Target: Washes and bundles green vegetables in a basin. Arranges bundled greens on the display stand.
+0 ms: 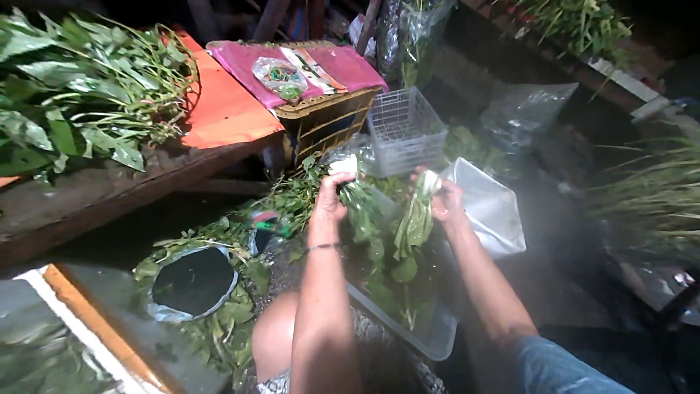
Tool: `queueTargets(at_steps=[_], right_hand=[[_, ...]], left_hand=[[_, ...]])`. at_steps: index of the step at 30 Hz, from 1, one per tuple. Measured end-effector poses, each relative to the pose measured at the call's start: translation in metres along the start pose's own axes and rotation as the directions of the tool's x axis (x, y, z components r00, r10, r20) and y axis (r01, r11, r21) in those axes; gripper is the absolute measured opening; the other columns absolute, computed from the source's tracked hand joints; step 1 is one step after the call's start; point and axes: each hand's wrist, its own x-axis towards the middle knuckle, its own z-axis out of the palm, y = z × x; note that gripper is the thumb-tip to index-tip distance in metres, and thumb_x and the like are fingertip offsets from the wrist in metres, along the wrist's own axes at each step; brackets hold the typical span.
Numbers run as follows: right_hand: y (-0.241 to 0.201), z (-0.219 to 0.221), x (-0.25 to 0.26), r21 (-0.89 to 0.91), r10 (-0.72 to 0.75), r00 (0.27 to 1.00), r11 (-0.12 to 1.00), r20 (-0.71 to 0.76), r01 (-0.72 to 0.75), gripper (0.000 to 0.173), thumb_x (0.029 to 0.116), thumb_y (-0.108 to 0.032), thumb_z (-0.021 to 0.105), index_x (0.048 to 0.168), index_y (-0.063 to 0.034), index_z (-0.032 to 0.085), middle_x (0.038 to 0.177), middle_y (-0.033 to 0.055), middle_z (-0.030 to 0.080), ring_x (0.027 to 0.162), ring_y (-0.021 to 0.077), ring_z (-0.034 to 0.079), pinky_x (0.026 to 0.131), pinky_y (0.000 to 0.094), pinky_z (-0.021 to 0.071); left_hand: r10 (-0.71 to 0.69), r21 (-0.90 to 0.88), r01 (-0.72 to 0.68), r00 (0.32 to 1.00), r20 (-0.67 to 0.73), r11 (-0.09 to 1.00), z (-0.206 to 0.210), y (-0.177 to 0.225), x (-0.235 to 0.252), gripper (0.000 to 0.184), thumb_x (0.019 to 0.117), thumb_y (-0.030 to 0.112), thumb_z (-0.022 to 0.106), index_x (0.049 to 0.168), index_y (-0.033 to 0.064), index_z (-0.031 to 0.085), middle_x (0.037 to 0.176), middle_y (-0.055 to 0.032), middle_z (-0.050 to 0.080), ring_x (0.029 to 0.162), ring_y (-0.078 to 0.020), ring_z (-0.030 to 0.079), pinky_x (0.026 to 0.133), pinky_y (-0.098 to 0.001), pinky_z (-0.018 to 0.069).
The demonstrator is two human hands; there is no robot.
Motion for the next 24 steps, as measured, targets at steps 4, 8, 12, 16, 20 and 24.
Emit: queueTargets(at_steps=[4,8,12,16,20,24], right_hand=[[-0.004,0.021,-0.002,-0.339,-0.021,0.965,0.938,-0.261,-0.071,0.030,0.1014,-0.003,0.047,0.128,-0.0072,0.058,0.102,0.0045,0.069,0.084,0.0118,0.069,0.075,0.0297,0.0605],[0.002,0.032,-0.010,-0.635,-0.155,0.949,0.771,-0.275,-0.058,0.051,0.0850,0.005,0.070,0.134,-0.0013,0.056,0.114,0.0116,0.067,0.093,0.0164,0.067,0.082,0.0351,0.0593],[0.001,0.046,-0.022,-0.920,-0.224,0.974,0.387,-0.034,0.057,0.058,0.0723,0.003,0.086,0.127,0.0018,0.066,0.128,0.0187,0.061,0.114,0.0246,0.061,0.095,0.0401,0.0550],[0.009,0.043,-0.026,-0.964,-0.275,0.942,0.128,0.192,0.234,0.041,0.0770,-0.011,0.085,0.112,0.0043,0.071,0.118,0.0223,0.065,0.108,0.0311,0.064,0.094,0.0458,0.0544],[0.007,0.043,-0.035,-0.990,-0.299,0.951,0.085,0.084,0.114,0.042,0.0839,-0.021,0.082,0.113,0.0053,0.070,0.116,0.0238,0.067,0.105,0.0341,0.066,0.094,0.0509,0.0536],[-0.001,0.030,-0.040,-0.978,-0.379,0.907,0.162,-0.184,-0.131,0.047,0.0904,-0.026,0.078,0.123,0.0050,0.064,0.113,0.0261,0.068,0.104,0.0376,0.068,0.094,0.0559,0.0530]], left_hand=[[-0.023,0.073,0.020,0.999,0.033,0.997,0.001,0.001,0.001,0.021,0.0842,0.005,0.063,0.105,0.0095,0.064,0.091,-0.0067,0.072,0.076,-0.0155,0.070,0.065,-0.0319,0.0599],[-0.023,0.214,0.011,0.998,0.053,0.977,-0.005,-0.004,0.004,0.049,0.0749,0.011,0.076,0.121,0.0124,0.060,0.105,-0.0059,0.070,0.088,-0.0161,0.069,0.070,-0.0348,0.0588],[-0.026,0.251,0.007,0.997,0.072,0.968,-0.005,-0.003,0.004,0.044,0.0791,0.010,0.074,0.122,0.0115,0.061,0.108,-0.0061,0.071,0.090,-0.0158,0.069,0.072,-0.0335,0.0580],[0.006,0.199,-0.012,0.999,0.032,0.980,-0.002,0.002,0.005,0.038,0.0831,0.007,0.070,0.119,0.0106,0.060,0.103,-0.0062,0.072,0.087,-0.0150,0.070,0.072,-0.0328,0.0594],[0.334,0.136,-0.307,0.893,-0.300,0.942,-0.006,0.015,0.011,0.042,0.0854,0.009,0.074,0.124,0.0018,0.058,0.107,-0.0117,0.068,0.094,-0.0204,0.067,0.081,-0.0414,0.0583],[0.486,0.087,-0.597,0.550,-0.679,0.797,-0.018,0.042,0.011,0.059,0.0889,0.015,0.074,0.139,0.0000,0.046,0.116,-0.0172,0.064,0.102,-0.0243,0.067,0.086,-0.0435,0.0593]])
